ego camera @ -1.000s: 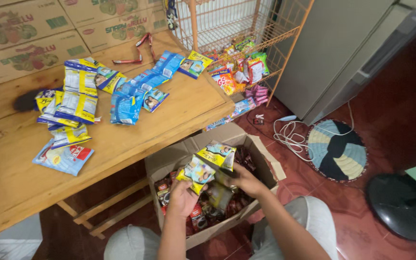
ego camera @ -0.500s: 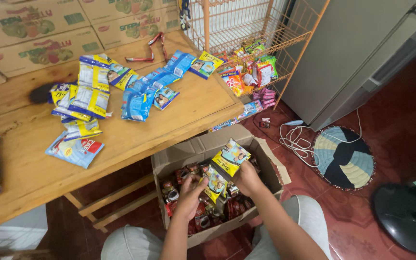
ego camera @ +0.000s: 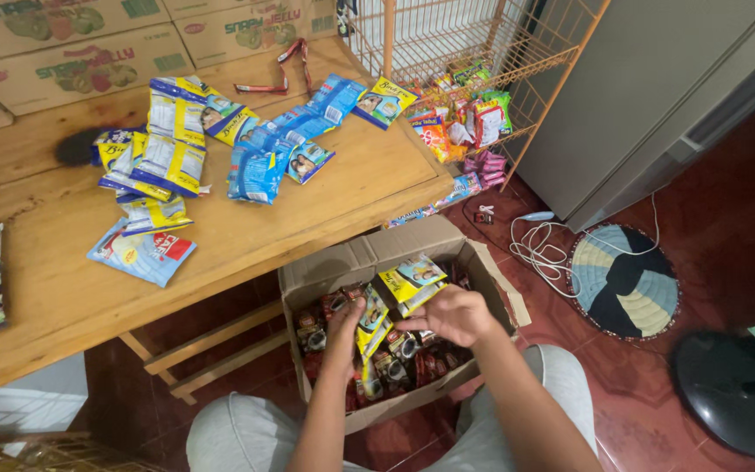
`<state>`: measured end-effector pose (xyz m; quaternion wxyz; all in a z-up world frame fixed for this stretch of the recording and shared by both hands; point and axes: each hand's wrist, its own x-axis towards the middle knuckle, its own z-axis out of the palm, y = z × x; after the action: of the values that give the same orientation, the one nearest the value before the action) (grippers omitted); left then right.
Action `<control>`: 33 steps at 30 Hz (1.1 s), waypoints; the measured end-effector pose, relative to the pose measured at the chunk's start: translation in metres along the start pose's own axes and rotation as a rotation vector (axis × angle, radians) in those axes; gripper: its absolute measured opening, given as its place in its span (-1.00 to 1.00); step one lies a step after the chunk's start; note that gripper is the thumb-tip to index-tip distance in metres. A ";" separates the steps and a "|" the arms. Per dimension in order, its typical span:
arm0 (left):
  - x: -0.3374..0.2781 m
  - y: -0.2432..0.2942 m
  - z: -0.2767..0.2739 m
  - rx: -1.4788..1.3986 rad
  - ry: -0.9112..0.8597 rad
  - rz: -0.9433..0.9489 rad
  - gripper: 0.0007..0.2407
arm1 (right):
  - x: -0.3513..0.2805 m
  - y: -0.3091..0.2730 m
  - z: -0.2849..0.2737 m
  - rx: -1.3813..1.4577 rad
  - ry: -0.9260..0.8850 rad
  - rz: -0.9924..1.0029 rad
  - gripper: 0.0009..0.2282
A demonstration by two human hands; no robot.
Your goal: The person sorts snack packets from a table into a cardboard box and onto a wire rack by hand.
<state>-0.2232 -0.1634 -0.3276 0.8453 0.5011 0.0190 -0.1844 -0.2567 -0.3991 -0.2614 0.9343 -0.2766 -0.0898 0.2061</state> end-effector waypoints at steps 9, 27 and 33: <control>-0.001 0.023 -0.017 0.596 -0.042 0.076 -0.71 | -0.009 -0.009 0.039 -1.359 0.333 -0.133 0.00; 0.002 -0.057 -0.043 -0.166 -0.510 -0.636 -0.05 | 0.019 0.038 -0.048 -0.648 0.442 -0.247 -0.27; 0.011 -0.041 -0.021 -0.492 -0.312 -0.425 -0.32 | 0.008 0.009 0.009 -1.287 0.313 -0.190 -0.29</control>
<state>-0.2240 -0.1664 -0.3752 0.8762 0.2332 0.0371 -0.4201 -0.2551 -0.3841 -0.2585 0.5990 -0.7964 -0.0824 -0.0144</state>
